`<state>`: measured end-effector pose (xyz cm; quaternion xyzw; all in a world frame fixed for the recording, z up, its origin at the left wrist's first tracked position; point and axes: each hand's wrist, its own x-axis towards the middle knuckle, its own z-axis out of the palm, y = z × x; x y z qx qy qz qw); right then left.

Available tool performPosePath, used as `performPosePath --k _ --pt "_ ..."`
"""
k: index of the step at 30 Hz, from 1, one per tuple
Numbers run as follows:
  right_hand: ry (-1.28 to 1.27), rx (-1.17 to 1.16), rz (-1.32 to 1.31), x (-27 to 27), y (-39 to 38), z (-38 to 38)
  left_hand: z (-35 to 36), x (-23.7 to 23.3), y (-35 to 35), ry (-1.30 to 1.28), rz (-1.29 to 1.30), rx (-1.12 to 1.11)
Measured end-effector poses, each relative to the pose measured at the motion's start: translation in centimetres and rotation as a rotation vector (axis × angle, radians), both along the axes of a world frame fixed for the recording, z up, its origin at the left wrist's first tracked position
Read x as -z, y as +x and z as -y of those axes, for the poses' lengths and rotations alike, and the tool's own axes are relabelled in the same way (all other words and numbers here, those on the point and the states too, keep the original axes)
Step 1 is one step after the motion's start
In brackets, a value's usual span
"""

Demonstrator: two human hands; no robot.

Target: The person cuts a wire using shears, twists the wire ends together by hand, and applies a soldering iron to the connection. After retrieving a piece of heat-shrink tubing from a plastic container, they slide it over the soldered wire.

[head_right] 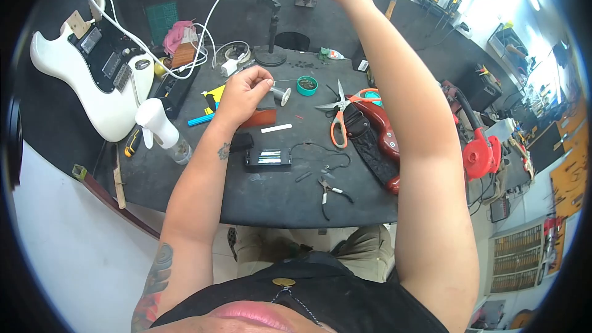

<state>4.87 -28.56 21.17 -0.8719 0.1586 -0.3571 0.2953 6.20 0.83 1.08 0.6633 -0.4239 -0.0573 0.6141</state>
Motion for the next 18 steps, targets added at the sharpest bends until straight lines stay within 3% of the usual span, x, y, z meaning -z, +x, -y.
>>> performPosePath --k 1,3,4,6,7,8,9,10,13,17,18 --pt "-0.006 -0.003 -0.001 -0.4 3.3 2.6 0.0 0.0 -0.1 -0.016 -0.024 0.009" --pt "-0.535 0.409 0.291 0.0 7.9 5.2 -0.1 0.0 -0.1 -0.039 -0.035 0.023" --pt "-0.546 0.400 0.299 -1.2 8.2 4.9 -0.1 -0.1 -0.2 -0.047 -0.024 0.028" --pt "-0.123 0.216 -0.216 -3.9 8.5 3.6 -0.4 -0.7 -0.6 -0.026 -0.032 0.023" --pt "-0.256 0.164 -0.151 -4.1 10.0 6.3 -0.5 -1.0 -0.6 0.001 -0.017 0.005" --pt "-0.543 0.412 0.020 -4.1 13.1 10.4 -0.6 -1.0 -0.5 0.037 -0.006 -0.009" --pt "-0.541 0.432 -0.018 -5.8 11.7 10.3 -0.6 -0.8 -0.3 0.012 0.028 -0.020" --pt "-0.220 0.269 0.441 -6.0 7.7 5.0 -0.4 -0.4 0.0 -0.002 0.054 -0.027" --pt "-0.233 0.220 0.570 -6.6 -2.9 0.1 0.2 0.8 0.8 -0.049 0.005 0.020" --pt "0.293 -0.047 0.922 -3.5 -15.3 -0.9 0.1 1.0 1.2 0.020 -0.044 0.126" --pt "0.416 0.049 0.874 -2.5 -18.5 5.8 0.0 1.2 1.4 0.008 -0.011 0.207"
